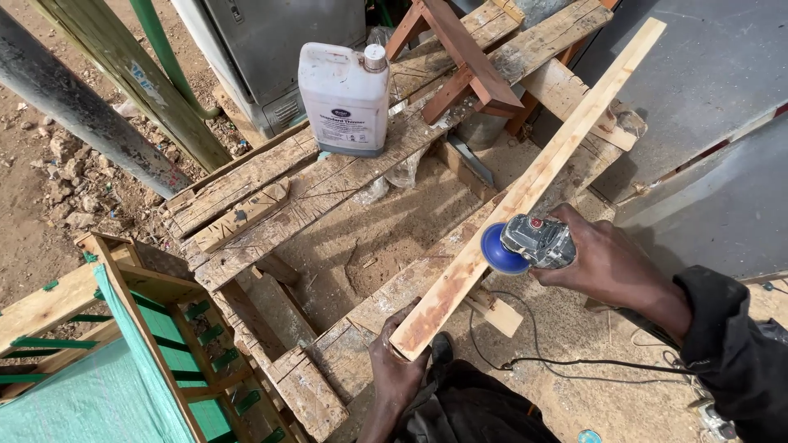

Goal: A person uses an angle grinder with a sanding disc to smooth the surface of a wooden plank on a workbench.

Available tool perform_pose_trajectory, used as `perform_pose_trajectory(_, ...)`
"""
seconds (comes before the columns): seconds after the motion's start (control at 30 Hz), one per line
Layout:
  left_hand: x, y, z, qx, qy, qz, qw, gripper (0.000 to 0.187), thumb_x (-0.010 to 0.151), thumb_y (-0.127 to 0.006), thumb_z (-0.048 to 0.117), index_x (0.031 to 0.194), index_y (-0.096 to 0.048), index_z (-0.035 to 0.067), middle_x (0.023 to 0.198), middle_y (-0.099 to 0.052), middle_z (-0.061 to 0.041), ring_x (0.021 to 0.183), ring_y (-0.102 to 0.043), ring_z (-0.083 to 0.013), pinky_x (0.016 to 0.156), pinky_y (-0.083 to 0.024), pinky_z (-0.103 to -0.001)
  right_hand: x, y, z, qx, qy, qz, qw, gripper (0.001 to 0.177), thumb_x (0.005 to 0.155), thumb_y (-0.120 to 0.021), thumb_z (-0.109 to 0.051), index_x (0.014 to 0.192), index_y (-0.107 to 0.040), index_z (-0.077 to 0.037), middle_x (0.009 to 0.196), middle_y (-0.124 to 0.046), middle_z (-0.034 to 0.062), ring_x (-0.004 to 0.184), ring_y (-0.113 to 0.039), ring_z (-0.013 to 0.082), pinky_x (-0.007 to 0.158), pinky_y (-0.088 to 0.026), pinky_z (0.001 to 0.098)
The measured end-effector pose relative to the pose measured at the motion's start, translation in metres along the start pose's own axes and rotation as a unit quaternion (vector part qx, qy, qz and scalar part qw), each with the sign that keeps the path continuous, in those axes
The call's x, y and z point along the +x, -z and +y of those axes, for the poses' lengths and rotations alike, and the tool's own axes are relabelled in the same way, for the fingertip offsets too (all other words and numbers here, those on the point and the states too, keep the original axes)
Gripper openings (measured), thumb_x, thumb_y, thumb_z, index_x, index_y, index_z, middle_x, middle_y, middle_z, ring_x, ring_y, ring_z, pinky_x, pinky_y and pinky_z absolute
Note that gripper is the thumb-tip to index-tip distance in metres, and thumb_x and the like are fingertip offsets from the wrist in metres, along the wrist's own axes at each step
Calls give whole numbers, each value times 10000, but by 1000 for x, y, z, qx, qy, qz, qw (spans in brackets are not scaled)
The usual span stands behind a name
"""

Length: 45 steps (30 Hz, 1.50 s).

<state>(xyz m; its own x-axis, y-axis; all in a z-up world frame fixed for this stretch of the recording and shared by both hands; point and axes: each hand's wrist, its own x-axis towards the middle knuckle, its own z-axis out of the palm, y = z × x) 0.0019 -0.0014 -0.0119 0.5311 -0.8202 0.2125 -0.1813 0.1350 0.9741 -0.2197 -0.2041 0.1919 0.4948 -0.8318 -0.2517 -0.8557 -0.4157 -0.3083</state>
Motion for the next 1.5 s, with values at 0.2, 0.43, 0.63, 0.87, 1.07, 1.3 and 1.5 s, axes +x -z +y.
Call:
perform_pose_trajectory(0.2, -1, -2, 11, -17, -35, -10, 999, 501, 759, -900, 133, 1175, -667, -21, 1246, -756, -168, 1101, -782, -246, 844, -692, -313, 7, -33, 33, -25, 58, 4, 998, 959, 690, -935, -501, 1448, -439, -188, 538, -480, -67, 369, -474, 96, 307, -426, 282)
perform_pose_trajectory(0.43, -6, -5, 10, -48, -26, -14, 998, 508, 744, -891, 48, 1190, -658, -27, 1307, -719, -192, 1197, -735, -282, 911, -686, -376, -15, -15, -37, -2, -39, -107, 993, 1050, 748, -849, -516, 1554, -274, -165, 1256, -703, 97, 984, -812, 250, 857, -702, 391)
perform_pose_trajectory(0.63, -3, -1, 3, 34, -39, -12, 999, 512, 773, -864, 144, 1213, -655, -12, 1281, -744, -140, 1101, -784, -249, 829, -700, -337, -10, -10, -32, -11, -22, -79, 997, 991, 714, -908, -470, 1490, -356, -196, 1141, -748, 86, 811, -817, 233, 648, -700, 385)
perform_pose_trajectory(0.87, -1, 2, -1, 20, 37, -3, 999, 539, 670, -841, 79, 1182, -679, 26, 1144, -784, -115, 1026, -769, -230, 829, -650, -323, -27, -14, -48, -36, -58, -107, 992, 1017, 683, -892, -548, 1497, -338, -294, 1143, -768, 68, 888, -818, 262, 715, -669, 418)
perform_pose_trajectory(1.07, -4, -5, 10, -34, -6, -4, 999, 475, 748, -899, 116, 1168, -703, 13, 1265, -749, -175, 1157, -754, -268, 937, -640, -359, -24, -16, -42, -27, -63, -128, 989, 1037, 731, -876, -512, 1549, -292, -255, 1206, -748, 62, 918, -829, 236, 762, -700, 380)
perform_pose_trajectory(1.3, -8, -6, 9, -19, -20, -8, 1000, 587, 700, -947, 179, 1203, -691, 17, 1269, -753, -138, 1121, -772, -245, 890, -672, -360, -30, -23, -56, -26, -7, -138, 990, 973, 711, -883, -527, 1476, -350, -250, 1105, -788, 20, 803, -824, 193, 667, -700, 339)
perform_pose_trajectory(1.5, -2, -3, 23, -46, -35, -23, 998, 537, 763, -890, 77, 1234, -649, -12, 1323, -702, -200, 1194, -732, -282, 945, -659, -375, -21, -9, -55, -16, -82, -121, 989, 959, 709, -878, -515, 1482, -371, -260, 1238, -728, 63, 992, -810, 256, 809, -685, 405)
